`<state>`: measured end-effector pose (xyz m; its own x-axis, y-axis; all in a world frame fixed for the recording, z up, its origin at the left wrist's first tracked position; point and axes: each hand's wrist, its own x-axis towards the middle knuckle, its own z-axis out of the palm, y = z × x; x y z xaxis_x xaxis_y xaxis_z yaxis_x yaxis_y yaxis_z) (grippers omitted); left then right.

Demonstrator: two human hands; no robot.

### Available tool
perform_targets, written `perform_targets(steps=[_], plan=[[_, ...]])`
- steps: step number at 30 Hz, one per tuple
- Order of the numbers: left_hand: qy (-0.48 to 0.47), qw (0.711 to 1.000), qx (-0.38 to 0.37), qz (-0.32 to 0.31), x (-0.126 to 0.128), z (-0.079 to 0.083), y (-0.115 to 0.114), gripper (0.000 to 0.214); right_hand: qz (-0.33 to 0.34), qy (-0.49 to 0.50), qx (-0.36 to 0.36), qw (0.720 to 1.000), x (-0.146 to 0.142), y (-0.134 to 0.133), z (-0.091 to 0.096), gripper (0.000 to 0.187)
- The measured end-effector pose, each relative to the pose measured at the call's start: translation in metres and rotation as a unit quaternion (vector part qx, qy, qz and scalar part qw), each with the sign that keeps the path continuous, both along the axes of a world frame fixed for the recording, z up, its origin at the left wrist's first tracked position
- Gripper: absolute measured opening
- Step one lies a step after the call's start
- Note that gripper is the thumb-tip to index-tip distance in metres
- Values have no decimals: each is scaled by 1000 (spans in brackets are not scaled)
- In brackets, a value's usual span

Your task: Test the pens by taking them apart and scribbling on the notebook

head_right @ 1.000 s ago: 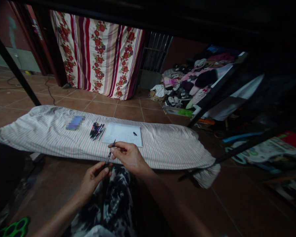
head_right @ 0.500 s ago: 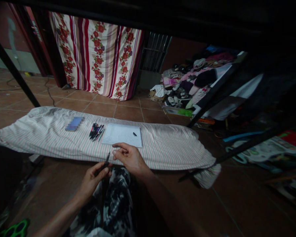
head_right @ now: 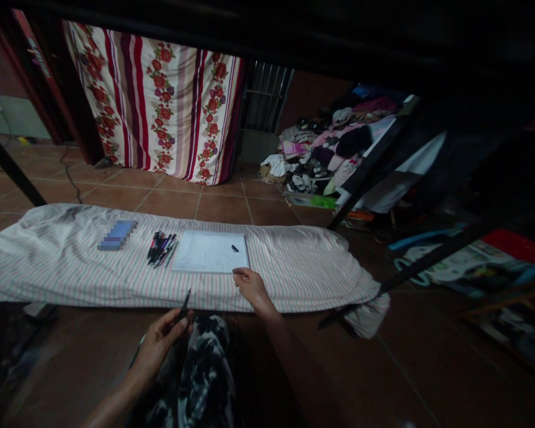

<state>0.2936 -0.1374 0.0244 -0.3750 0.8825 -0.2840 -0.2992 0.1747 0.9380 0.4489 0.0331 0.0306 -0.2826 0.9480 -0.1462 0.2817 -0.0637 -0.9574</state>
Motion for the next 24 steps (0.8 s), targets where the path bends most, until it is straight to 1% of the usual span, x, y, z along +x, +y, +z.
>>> perform_targets(steps=[3,7,11,13,16,19,22,24], plan=[[-12,1000,-14,1,1,-5,5,44,-15,-13,-2,1000,6,12,-17,23],[-18,1000,-20,-6,2,-14,14,45,-19,-31,10,999,7,27,-37,25],[6,1000,-16,-20,0,-25,23,43,-25,-65,41,997,2,48,-57,26],[2,1000,-18,-21,-1,-30,28,44,-27,-87,61,994,-2,60,-64,25],[1,999,-27,-21,-2,-34,36,46,-24,-119,93,988,-7,80,-72,24],[24,999,-32,-29,-3,-35,43,47,-16,-153,125,980,-13,98,-76,24],[49,998,-39,-31,-3,-35,49,47,-11,-194,152,969,-21,114,-79,24],[49,997,-45,-33,-2,-36,51,47,-15,-223,166,960,-26,123,-83,24]])
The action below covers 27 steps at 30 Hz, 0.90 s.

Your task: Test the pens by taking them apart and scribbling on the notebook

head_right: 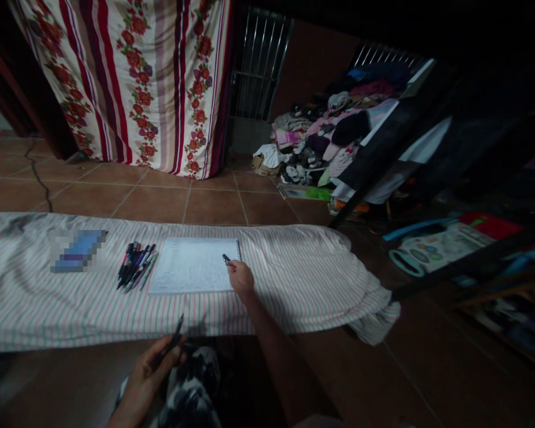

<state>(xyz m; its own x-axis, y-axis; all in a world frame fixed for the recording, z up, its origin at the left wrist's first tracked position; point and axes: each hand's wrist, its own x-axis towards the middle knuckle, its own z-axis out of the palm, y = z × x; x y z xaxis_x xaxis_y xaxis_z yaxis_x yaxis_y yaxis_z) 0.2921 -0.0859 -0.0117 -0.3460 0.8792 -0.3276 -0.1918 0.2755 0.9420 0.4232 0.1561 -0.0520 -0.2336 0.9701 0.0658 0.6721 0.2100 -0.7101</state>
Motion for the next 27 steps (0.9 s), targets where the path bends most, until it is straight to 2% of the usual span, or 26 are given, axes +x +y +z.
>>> perform_targets(steps=[7,13,18,22,27], plan=[[-28,998,-3,55,5,-1,4,45,-29,-77,33,996,-8,20,-12,25],[4,1000,-17,-16,-4,-8,6,44,-29,-126,50,990,-13,24,-14,19],[15,1000,-25,-12,-4,-11,7,44,-11,-168,63,984,-19,20,-13,14],[5,999,-35,23,-1,-9,8,44,-3,-194,73,978,-23,17,-9,13],[-9,999,-44,26,0,-7,9,45,0,-194,71,978,-27,18,-8,8]])
